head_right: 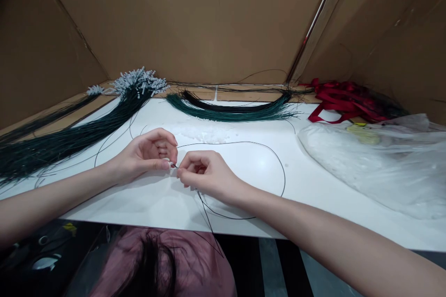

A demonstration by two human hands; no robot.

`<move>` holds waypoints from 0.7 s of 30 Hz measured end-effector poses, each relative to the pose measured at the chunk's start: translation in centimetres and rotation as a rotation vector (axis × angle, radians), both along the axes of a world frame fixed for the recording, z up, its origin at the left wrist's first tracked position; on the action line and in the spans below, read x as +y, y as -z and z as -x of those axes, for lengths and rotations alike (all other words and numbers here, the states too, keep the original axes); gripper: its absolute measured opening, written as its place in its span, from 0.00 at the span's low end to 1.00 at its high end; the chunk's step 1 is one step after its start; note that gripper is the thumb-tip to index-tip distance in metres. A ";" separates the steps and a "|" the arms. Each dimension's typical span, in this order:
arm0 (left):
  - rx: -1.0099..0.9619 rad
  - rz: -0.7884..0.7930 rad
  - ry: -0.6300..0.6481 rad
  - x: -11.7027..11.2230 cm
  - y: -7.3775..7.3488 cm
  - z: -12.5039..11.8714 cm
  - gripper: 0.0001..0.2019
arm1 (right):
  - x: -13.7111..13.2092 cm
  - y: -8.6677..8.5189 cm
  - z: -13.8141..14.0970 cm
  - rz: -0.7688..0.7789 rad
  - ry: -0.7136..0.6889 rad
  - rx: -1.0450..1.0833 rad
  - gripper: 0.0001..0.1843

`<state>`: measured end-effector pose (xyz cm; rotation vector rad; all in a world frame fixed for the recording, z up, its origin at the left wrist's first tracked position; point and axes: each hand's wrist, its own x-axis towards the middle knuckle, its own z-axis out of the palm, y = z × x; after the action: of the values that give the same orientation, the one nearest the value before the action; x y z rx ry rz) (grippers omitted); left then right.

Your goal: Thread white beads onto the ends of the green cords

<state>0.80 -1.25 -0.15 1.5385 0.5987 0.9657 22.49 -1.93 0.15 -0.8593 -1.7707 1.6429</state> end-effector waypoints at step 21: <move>0.283 -0.392 -0.063 -0.7 -0.9 0.7 0.15 | 0.0 0.2 -0.1 -0.079 -0.012 -0.054 0.04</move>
<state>0.12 -1.96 0.72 2.0384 0.6872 0.9580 22.59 -1.98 -0.10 -0.8664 -1.8681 1.5589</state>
